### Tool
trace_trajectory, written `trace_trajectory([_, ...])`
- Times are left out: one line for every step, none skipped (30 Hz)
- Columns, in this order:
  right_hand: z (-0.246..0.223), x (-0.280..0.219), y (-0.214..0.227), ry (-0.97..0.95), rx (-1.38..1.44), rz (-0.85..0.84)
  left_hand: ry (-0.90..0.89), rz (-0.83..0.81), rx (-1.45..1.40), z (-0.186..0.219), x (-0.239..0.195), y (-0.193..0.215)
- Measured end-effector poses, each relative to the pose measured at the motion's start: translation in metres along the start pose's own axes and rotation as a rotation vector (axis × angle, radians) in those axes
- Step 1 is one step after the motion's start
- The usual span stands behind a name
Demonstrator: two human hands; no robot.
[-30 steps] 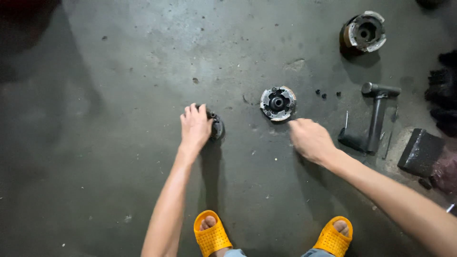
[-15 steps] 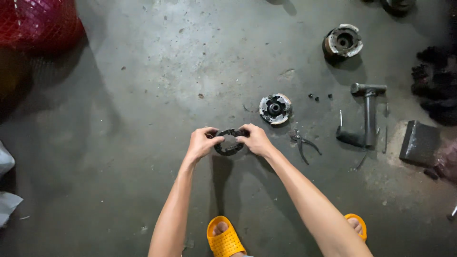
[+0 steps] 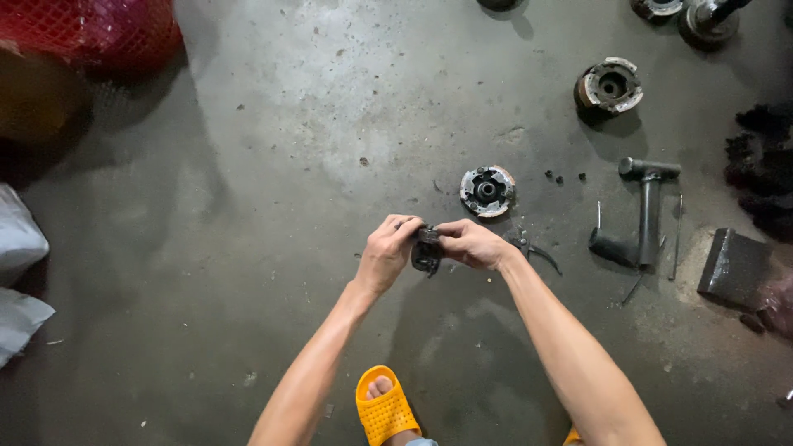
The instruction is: The person kneels on a workshop floor and works on a small circular mechanical hub assembly, fitting curved shoe-like components and springs into it by hand, using a small rod tool to adjust parts, and pressing components into place. They pick up small parts from the floor and reposition the assembly while working.
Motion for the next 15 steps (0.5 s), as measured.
trace_trajectory([-0.005, 0.001, -0.002, 0.004, 0.000, 0.000, -0.004, -0.001, 0.002, 0.000, 0.002, 0.001])
trace_trajectory([-0.008, -0.001, -0.003, 0.019, 0.024, 0.047, 0.071, 0.029, -0.111, -0.001, 0.003, 0.000])
trace_trajectory([-0.012, -0.002, -0.003, 0.033, 0.048, 0.094, 0.147, 0.058, -0.224, -0.002, 0.004, -0.001])
trace_trajectory([-0.025, -0.001, -0.010, 0.033, 0.046, 0.096, 0.146, 0.058, -0.226, -0.014, 0.006, -0.003])
trace_trajectory([-0.038, 0.000, -0.016, 0.051, -0.190, 0.218, 0.285, -0.006, -0.110, -0.028, 0.007, -0.006])
trace_trajectory([-0.051, 0.001, -0.022, 0.067, -0.429, 0.336, 0.424, -0.069, 0.008, -0.042, 0.007, -0.008])
trace_trajectory([-0.051, 0.004, -0.025, 0.064, -0.431, 0.335, 0.426, -0.067, 0.006, -0.051, 0.003, -0.018])
trace_trajectory([-0.052, 0.007, -0.028, 0.049, -0.643, 0.398, 0.491, -0.190, 0.066, -0.061, -0.002, -0.029])
trace_trajectory([-0.053, 0.010, -0.031, 0.032, -0.856, 0.459, 0.556, -0.313, 0.126, -0.071, -0.007, -0.039])
trace_trajectory([-0.054, 0.008, -0.030, 0.034, -0.855, 0.463, 0.552, -0.315, 0.126, -0.070, -0.006, -0.031])
trace_trajectory([-0.055, 0.006, -0.028, -0.005, -0.833, 0.392, 0.533, -0.300, -0.056, -0.068, -0.005, -0.024])
trace_trajectory([-0.055, 0.003, -0.028, -0.049, -0.811, 0.317, 0.516, -0.283, -0.241, -0.066, -0.006, -0.017])
trace_trajectory([-0.045, 0.000, -0.020, -0.052, -0.809, 0.316, 0.520, -0.284, -0.242, -0.067, -0.015, -0.019])
trace_trajectory([-0.038, -0.001, -0.013, -0.073, -0.623, 0.222, 0.582, -0.284, -0.403, -0.069, -0.021, -0.021])
trace_trajectory([-0.030, -0.002, -0.005, -0.094, -0.437, 0.129, 0.643, -0.282, -0.565, -0.071, -0.026, -0.023])
Point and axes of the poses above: each hand's wrist, its own x-axis towards the middle knuckle, its own y-axis out of the back of the hand, z = x × y, the point moved 1 cm from there along x, towards the middle knuckle, and after that the axes turned 4 degrees about y, right-handed, at the moved point
